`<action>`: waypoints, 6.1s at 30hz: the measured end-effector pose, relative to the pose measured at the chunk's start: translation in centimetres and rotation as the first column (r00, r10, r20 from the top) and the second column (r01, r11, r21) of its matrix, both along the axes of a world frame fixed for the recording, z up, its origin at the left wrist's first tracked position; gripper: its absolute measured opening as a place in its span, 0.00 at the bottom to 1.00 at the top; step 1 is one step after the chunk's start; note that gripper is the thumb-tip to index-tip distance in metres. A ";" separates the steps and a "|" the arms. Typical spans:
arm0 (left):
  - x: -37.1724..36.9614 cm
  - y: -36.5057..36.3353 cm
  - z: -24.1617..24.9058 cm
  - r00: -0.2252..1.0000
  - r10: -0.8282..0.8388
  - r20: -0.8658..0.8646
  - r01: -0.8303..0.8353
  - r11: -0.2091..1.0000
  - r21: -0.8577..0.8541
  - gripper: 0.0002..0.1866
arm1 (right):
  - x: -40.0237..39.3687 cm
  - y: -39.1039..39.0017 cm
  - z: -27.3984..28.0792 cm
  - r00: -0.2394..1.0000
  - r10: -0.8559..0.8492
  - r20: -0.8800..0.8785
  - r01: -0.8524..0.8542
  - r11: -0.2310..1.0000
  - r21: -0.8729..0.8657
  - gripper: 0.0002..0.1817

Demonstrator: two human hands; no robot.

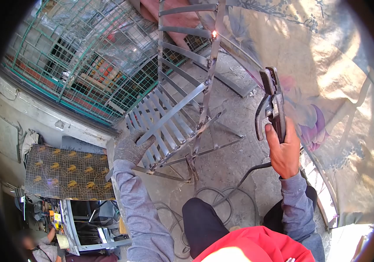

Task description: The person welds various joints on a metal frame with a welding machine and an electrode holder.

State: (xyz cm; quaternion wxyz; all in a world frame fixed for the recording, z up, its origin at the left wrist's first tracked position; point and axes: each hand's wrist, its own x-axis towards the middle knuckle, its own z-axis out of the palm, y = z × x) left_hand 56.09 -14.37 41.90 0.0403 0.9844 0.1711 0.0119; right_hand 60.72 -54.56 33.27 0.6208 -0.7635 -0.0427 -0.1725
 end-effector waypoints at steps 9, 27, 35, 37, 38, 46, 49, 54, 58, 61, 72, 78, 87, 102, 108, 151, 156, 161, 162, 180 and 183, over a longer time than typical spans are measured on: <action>0.1 0.4 0.1 0.999 0.022 -0.041 -0.023 1.000 -0.013 0.31 | 0.2 0.0 -0.1 1.000 0.012 -0.005 -0.012 1.000 0.010 0.17; 0.4 -1.8 2.0 0.982 0.154 -0.105 -0.136 0.978 0.161 0.28 | 3.8 -2.1 7.6 0.996 0.029 0.090 -0.039 0.992 0.117 0.18; -0.1 -1.7 1.3 0.999 0.022 -0.026 -0.020 0.998 0.058 0.28 | 4.0 -2.1 3.8 0.980 -0.046 0.194 0.044 0.999 0.010 0.16; -0.1 -2.1 1.7 1.000 0.022 -0.015 -0.021 0.998 0.063 0.28 | 4.1 -1.9 3.8 0.978 -0.046 0.203 0.041 0.999 0.027 0.16; -0.2 -2.2 1.7 1.000 0.024 -0.010 -0.023 0.998 0.062 0.27 | 4.1 -1.8 3.8 0.978 -0.042 0.205 0.035 0.999 0.039 0.16; -0.1 -2.3 1.5 1.000 0.018 0.020 -0.020 0.997 0.072 0.27 | 4.4 -2.1 3.6 0.983 -0.028 0.179 0.026 1.000 0.017 0.15; -0.2 -2.3 1.5 1.000 0.018 0.023 -0.020 0.995 0.099 0.27 | 4.3 -2.3 3.7 0.983 -0.015 0.184 0.018 1.000 -0.010 0.15; -0.2 -2.6 1.8 1.000 0.018 -0.001 -0.018 0.996 0.092 0.28 | 4.0 -2.2 3.5 0.986 -0.009 0.164 0.014 0.999 -0.029 0.15; -0.3 -2.3 1.5 0.999 0.032 -0.007 -0.031 0.994 0.105 0.29 | 4.1 -2.3 3.2 0.990 -0.009 0.144 0.015 0.999 -0.045 0.15; -0.3 -2.2 1.5 1.000 0.028 0.013 -0.029 0.997 0.069 0.28 | 4.2 -2.3 3.1 0.987 -0.007 0.158 0.014 0.999 -0.043 0.15; -0.2 -2.6 1.7 0.999 0.035 -0.010 -0.034 0.997 0.066 0.27 | 4.1 -2.5 3.5 0.987 0.000 0.159 0.010 0.998 -0.063 0.16; -0.2 -2.3 1.6 0.999 0.044 -0.020 -0.044 0.999 0.021 0.26 | 4.2 -2.6 3.5 0.990 0.018 0.143 -0.008 0.997 -0.076 0.17; -0.2 -2.5 1.7 0.999 0.036 -0.026 -0.034 0.997 0.071 0.25 | 4.2 -2.6 3.8 0.993 0.026 0.114 -0.018 0.997 -0.071 0.17; -0.1 -1.1 0.8 0.995 -0.058 0.077 0.062 0.997 -0.055 0.27 | 4.3 -2.6 3.5 0.992 0.023 0.127 -0.015 0.998 -0.061 0.16; -0.2 -1.9 1.3 0.999 0.051 -0.002 -0.051 0.998 0.042 0.28 | 4.5 -2.4 3.3 0.983 -0.018 0.182 0.024 0.999 -0.028 0.16; -0.1 -1.7 1.3 0.999 0.044 0.004 -0.044 0.999 -0.014 0.28 | 4.7 -2.0 3.4 0.983 -0.008 0.182 0.010 1.000 -0.008 0.17; 0.0 -2.0 1.5 0.999 0.053 -0.009 -0.053 0.998 -0.032 0.27 | 4.6 -2.1 3.9 0.985 -0.014 0.171 0.020 0.999 -0.035 0.17; 0.0 -1.9 1.3 0.998 0.057 0.003 -0.057 0.998 -0.012 0.25 | 4.8 -1.9 3.6 0.983 -0.020 0.183 0.032 0.998 -0.063 0.17; 0.0 -1.7 1.2 0.999 0.053 0.007 -0.052 0.999 -0.013 0.25 | 4.9 -1.8 3.5 0.983 -0.019 0.183 0.031 0.998 -0.063 0.17; -0.1 -1.9 1.6 0.999 0.049 -0.008 -0.049 0.999 -0.007 0.26 | 5.1 -1.7 3.8 0.980 -0.020 0.197 0.028 0.999 -0.038 0.17; -0.2 -2.1 1.7 0.999 0.039 -0.001 -0.039 0.999 -0.008 0.26 | 5.0 -1.6 3.9 0.983 -0.013 0.184 0.020 0.999 -0.038 0.17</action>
